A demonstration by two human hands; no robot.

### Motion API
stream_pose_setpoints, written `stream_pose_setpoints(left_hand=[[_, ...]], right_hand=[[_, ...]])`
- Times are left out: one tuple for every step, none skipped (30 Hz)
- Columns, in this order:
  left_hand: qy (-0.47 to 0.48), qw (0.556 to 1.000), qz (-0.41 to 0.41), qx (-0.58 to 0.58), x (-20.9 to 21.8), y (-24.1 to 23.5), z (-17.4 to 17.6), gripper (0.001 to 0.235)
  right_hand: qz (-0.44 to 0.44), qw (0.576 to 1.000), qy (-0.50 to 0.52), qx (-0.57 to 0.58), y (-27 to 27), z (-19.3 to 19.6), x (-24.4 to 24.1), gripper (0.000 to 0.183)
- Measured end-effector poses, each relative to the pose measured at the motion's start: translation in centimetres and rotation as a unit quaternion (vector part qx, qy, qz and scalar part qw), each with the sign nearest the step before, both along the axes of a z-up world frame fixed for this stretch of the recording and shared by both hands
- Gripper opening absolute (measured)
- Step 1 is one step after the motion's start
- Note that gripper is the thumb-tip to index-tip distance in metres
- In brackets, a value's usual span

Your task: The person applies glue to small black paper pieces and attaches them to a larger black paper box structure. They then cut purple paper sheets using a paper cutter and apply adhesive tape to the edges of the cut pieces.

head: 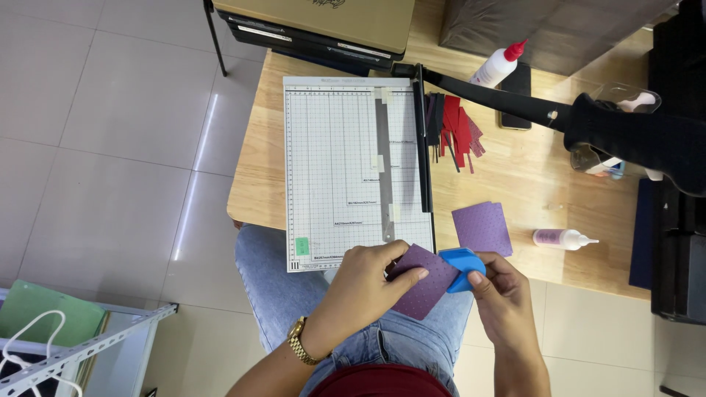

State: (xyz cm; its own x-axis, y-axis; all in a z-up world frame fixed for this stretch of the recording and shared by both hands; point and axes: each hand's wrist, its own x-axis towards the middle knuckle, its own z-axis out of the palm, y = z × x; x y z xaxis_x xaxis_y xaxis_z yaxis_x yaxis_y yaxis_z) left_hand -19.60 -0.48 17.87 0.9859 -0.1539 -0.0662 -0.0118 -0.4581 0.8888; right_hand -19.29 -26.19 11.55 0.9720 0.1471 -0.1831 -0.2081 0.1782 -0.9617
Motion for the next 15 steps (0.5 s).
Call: stream_pose_setpoints(left_hand=[[-0.003,1.0,0.001,0.003,0.0,0.0,0.0,0.047],[-0.004,1.0,0.0,0.003,0.1,0.1,-0.1,0.047],[-0.003,1.0,-0.003,-0.003,0.2,0.2,-0.2,0.045],[-0.002,1.0,-0.007,-0.009,0.2,0.2,-0.3,0.043],[-0.002,1.0,-0.008,-0.009,0.2,0.5,-0.1,0.043],[0.019,0.999,-0.002,-0.038,0.2,0.7,0.1,0.046],[0.039,0.997,0.005,-0.067,0.2,0.9,0.2,0.048],[0.038,0.997,0.005,-0.067,0.2,1.1,0.2,0.048],[0.064,0.993,0.022,-0.098,0.1,1.4,0.3,0.05],[0.089,0.987,0.039,-0.13,-0.1,1.6,0.3,0.052],[0.089,0.987,0.04,-0.13,-0.1,1.7,0.2,0.052],[0.091,0.985,0.048,-0.136,-0.2,1.8,0.1,0.055],[0.093,0.984,0.056,-0.143,-0.3,1.8,0.0,0.058],[0.093,0.984,0.055,-0.143,-0.2,1.8,0.1,0.058],[0.097,0.984,0.054,-0.139,-0.2,1.8,0.2,0.058]], right_hand=[[0.004,1.0,-0.018,-0.005,0.2,0.2,0.0,0.024],[0.004,1.0,-0.019,-0.005,0.3,0.2,0.0,0.024],[-0.008,1.0,-0.017,-0.007,0.3,0.1,-0.1,0.028],[-0.019,1.0,-0.016,-0.009,0.4,0.0,-0.2,0.031],[-0.02,1.0,-0.016,-0.009,-0.4,-0.7,0.3,0.031],[-0.081,0.996,0.019,0.023,-1.1,-1.4,0.8,0.026],[-0.141,0.987,0.053,0.056,-1.9,-2.2,1.4,0.022],[-0.141,0.987,0.052,0.056,-2.1,-1.6,1.6,0.022],[-0.148,0.987,0.035,0.056,-2.2,-1.1,1.8,0.023],[-0.155,0.986,0.018,0.055,-2.4,-0.5,1.9,0.024],[-0.155,0.986,0.018,0.055,-2.8,-1.1,1.6,0.024],[-0.149,0.986,0.032,0.072,-3.1,-1.7,1.3,0.024],[-0.144,0.984,0.045,0.089,-3.5,-2.3,0.9,0.025],[-0.145,0.984,0.045,0.089,-3.1,-2.2,0.7,0.025],[-0.124,0.987,0.048,0.088,-2.6,-2.0,0.3,0.029]])
